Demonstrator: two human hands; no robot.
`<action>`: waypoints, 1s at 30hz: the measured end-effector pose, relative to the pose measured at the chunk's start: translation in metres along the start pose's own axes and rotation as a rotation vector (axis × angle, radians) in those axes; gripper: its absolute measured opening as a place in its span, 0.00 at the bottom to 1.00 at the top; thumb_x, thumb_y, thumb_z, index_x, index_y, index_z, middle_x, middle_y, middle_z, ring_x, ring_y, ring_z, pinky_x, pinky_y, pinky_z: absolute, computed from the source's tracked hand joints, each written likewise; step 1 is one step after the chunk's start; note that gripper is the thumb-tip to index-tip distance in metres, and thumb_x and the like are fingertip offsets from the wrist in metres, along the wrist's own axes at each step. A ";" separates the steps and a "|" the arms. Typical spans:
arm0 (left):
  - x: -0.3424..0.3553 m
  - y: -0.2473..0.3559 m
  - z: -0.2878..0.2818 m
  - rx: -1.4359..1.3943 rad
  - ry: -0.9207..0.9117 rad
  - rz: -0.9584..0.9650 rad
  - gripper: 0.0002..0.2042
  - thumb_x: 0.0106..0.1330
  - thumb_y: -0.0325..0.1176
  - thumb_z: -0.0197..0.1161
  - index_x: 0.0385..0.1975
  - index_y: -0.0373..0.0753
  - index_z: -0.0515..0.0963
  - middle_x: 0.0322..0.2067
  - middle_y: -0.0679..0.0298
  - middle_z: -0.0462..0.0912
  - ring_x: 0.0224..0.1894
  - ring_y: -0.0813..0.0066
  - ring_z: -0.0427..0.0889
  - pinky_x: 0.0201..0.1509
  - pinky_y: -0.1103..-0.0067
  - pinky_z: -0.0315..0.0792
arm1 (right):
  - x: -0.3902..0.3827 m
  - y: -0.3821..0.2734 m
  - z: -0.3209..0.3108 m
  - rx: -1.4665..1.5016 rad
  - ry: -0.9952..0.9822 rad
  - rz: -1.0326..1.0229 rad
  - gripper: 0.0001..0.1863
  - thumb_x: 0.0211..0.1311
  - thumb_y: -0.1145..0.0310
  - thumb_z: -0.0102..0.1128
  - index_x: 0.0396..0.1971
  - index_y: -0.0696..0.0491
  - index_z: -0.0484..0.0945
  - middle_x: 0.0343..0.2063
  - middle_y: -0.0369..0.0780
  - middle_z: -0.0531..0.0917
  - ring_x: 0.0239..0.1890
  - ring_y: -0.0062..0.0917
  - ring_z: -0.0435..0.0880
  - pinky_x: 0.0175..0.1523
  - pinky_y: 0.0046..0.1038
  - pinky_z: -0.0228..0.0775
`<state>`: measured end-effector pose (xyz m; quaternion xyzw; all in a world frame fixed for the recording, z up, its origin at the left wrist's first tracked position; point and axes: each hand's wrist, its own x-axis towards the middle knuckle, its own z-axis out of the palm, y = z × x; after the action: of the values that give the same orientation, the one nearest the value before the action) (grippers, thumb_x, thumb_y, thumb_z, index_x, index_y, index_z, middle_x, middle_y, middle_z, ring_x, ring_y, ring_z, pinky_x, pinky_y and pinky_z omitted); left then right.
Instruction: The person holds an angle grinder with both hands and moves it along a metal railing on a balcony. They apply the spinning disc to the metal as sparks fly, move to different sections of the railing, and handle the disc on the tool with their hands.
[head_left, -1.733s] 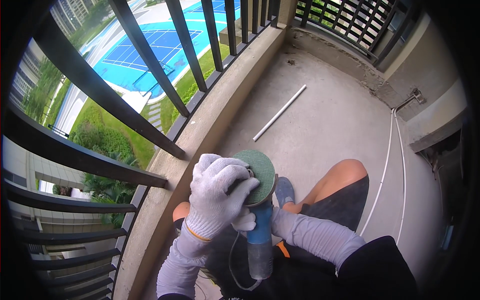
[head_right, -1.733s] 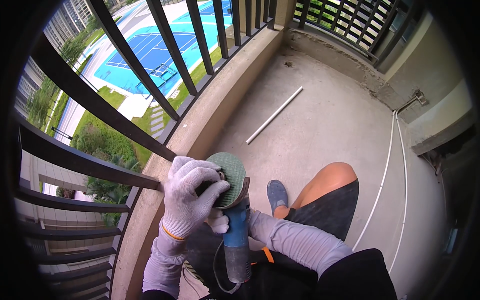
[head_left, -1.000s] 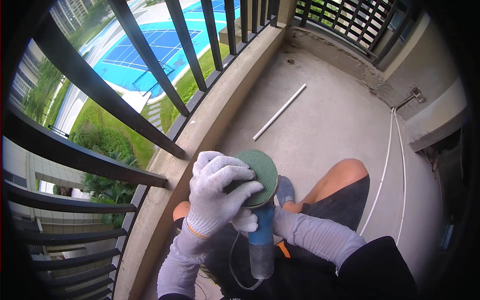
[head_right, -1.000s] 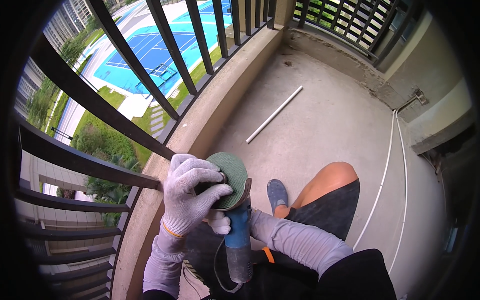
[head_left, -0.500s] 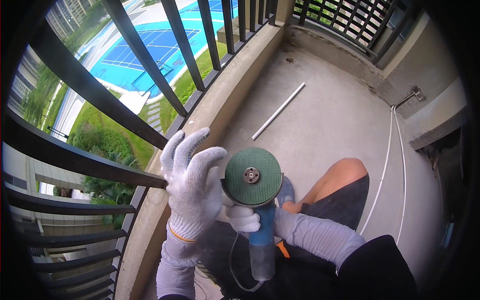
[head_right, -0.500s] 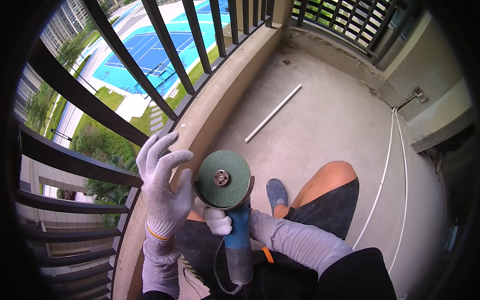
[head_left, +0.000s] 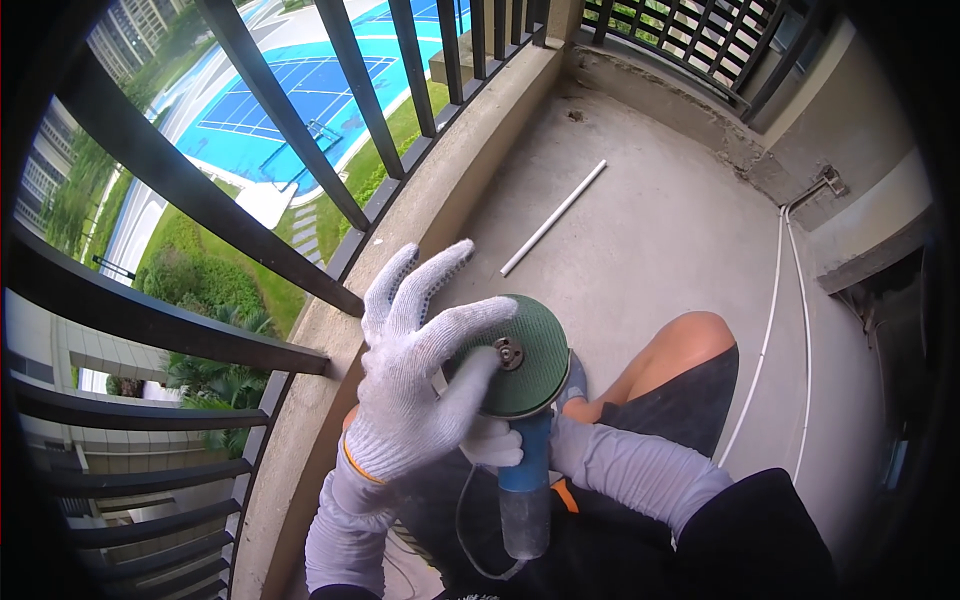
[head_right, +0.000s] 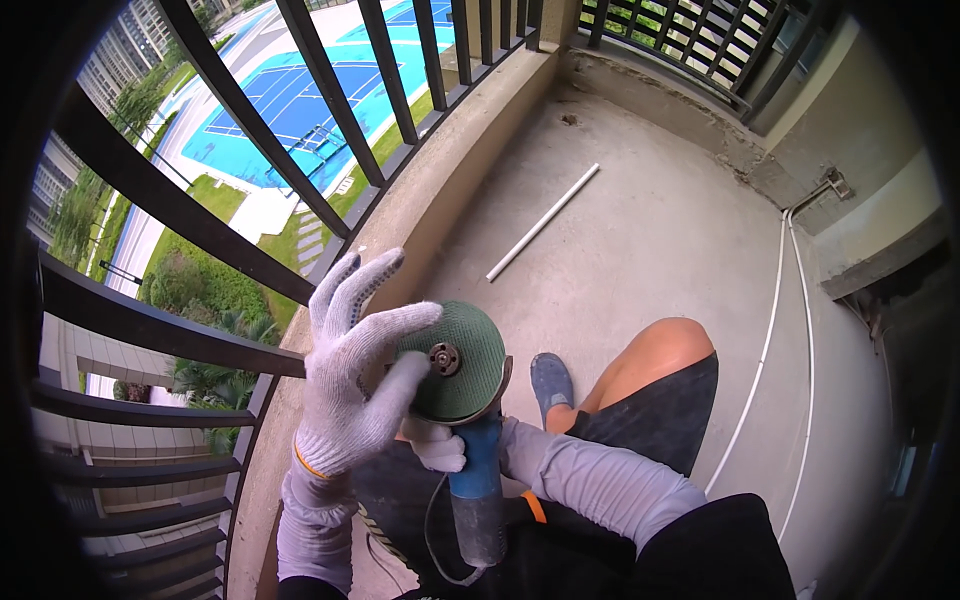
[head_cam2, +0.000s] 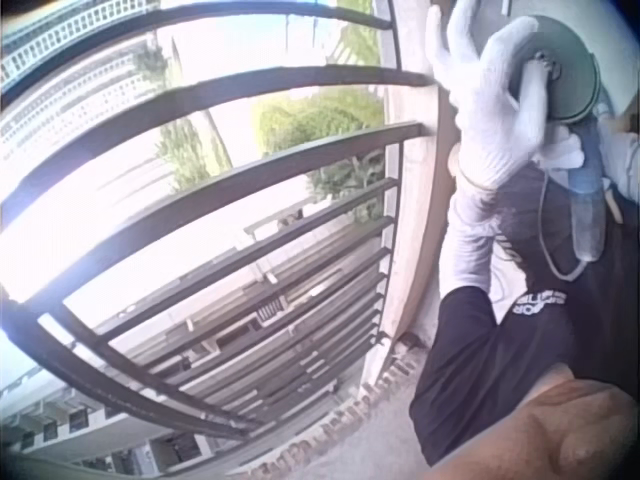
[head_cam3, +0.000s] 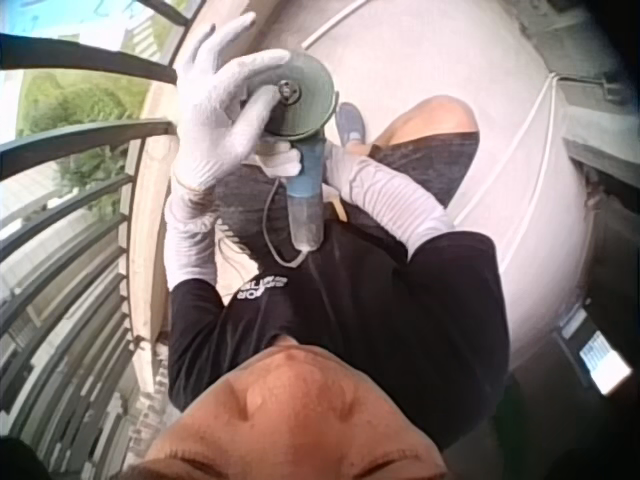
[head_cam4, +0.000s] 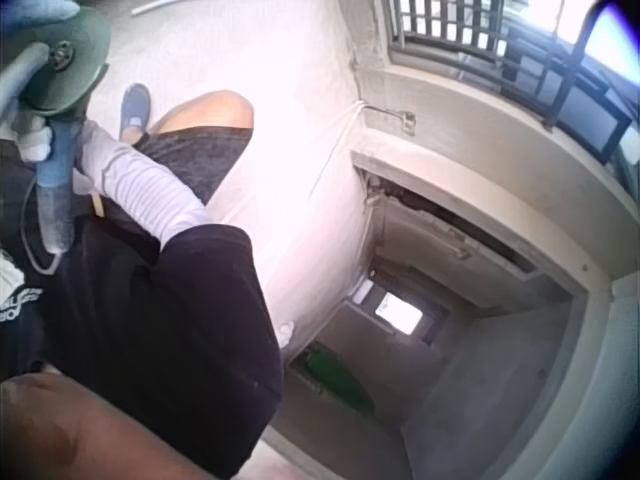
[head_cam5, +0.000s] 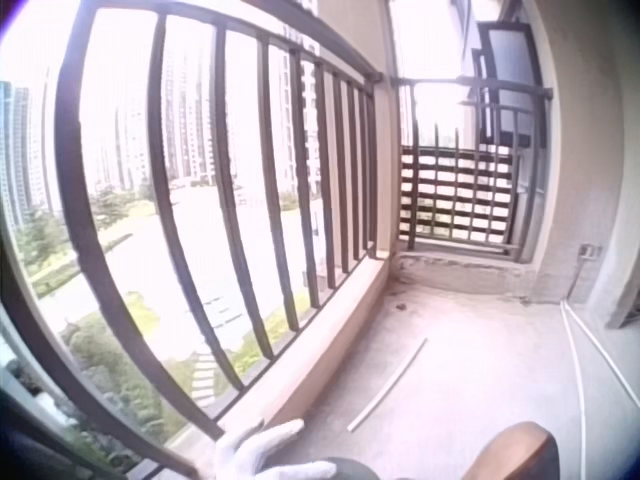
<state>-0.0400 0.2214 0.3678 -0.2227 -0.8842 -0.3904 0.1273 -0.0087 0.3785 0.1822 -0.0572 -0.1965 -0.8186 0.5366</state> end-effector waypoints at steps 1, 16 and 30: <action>0.002 0.003 -0.001 0.076 -0.052 0.020 0.22 0.54 0.23 0.72 0.50 0.51 0.93 0.73 0.53 0.78 0.79 0.36 0.66 0.82 0.47 0.59 | -0.001 0.001 -0.001 0.001 0.005 0.003 0.39 0.73 0.28 0.56 0.61 0.52 0.77 0.32 0.40 0.77 0.24 0.27 0.77 0.28 0.33 0.73; 0.005 -0.014 -0.009 0.028 -0.301 0.204 0.21 0.54 0.17 0.70 0.40 0.55 0.95 0.64 0.59 0.86 0.76 0.37 0.69 0.82 0.50 0.59 | 0.001 -0.002 -0.004 -0.022 -0.016 -0.017 0.45 0.71 0.25 0.57 0.64 0.54 0.75 0.36 0.41 0.79 0.29 0.31 0.79 0.33 0.35 0.75; -0.008 -0.071 -0.005 -0.607 -0.010 0.131 0.18 0.54 0.10 0.61 0.39 0.38 0.90 0.55 0.56 0.89 0.63 0.56 0.84 0.71 0.61 0.75 | 0.028 -0.007 0.036 -0.734 0.533 -0.351 0.58 0.56 0.05 0.34 0.57 0.47 0.76 0.34 0.44 0.77 0.30 0.34 0.76 0.35 0.39 0.72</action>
<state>-0.0677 0.1729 0.3228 -0.3091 -0.7117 -0.6263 0.0755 -0.0307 0.3705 0.2216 0.0032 0.2427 -0.8983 0.3664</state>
